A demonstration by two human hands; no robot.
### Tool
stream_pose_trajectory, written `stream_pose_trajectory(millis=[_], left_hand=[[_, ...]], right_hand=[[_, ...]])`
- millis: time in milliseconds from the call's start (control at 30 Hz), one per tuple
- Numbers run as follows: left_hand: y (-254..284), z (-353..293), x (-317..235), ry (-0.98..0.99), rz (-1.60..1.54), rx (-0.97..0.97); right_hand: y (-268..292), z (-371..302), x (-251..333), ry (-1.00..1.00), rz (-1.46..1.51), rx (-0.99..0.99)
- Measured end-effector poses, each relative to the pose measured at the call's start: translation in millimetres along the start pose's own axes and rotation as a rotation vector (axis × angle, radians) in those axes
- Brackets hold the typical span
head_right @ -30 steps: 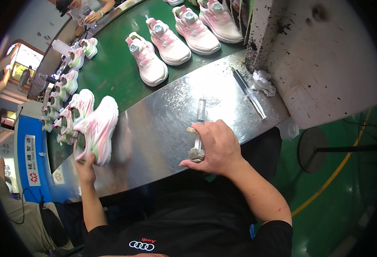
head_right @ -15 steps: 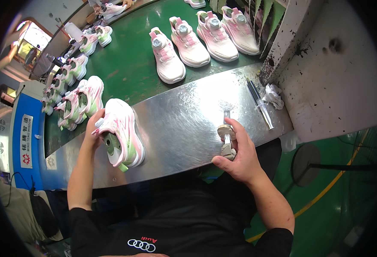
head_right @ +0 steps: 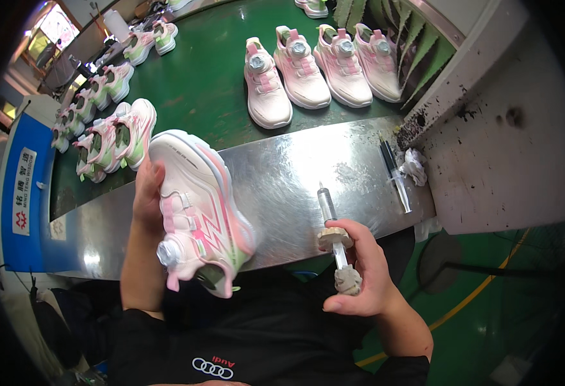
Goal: The person glues shoes by taking them from a conveyor belt, applying adhesive along the seams using a syringe, and placing the shoes back onto the conveyor belt.
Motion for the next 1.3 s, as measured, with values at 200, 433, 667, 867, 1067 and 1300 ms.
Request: stream_pose_trajectory(millis=[200, 433, 667, 867, 1067, 1300], left_hand=[[18, -32, 6, 0.016, -0.287, 0.051], [11, -44, 9, 0.010, -0.408, 0.157], [-3, -51, -1, -0.063, -0.377, 0.298], [-9, -54, -5, -0.092, -0.366, 0.330], [-14, -63, -13, -0.072, -0.394, 0.407], [-14, -62, -10, -0.038, -0.432, 0.374]], right_hand=[[-42, 8, 27, 0.027, 0.282, 0.173], [-87, 20, 59, 0.067, 0.537, 0.265], [-111, 27, 66, 0.029, 0.594, 0.334], [-119, 28, 65, 0.004, 0.585, 0.324], [-126, 29, 63, -0.002, 0.639, 0.346], [-123, 27, 59, -0.027, 0.584, 0.346]])
Point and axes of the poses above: each hand's wrist, its own z-axis towards the middle knuckle, its own y-axis out of the back of the hand, x = y × z, the point moved 9 cm from there along z, towards the middle knuckle, and after that the axes turned 7 degrees about -x, right-handed, at the moved point
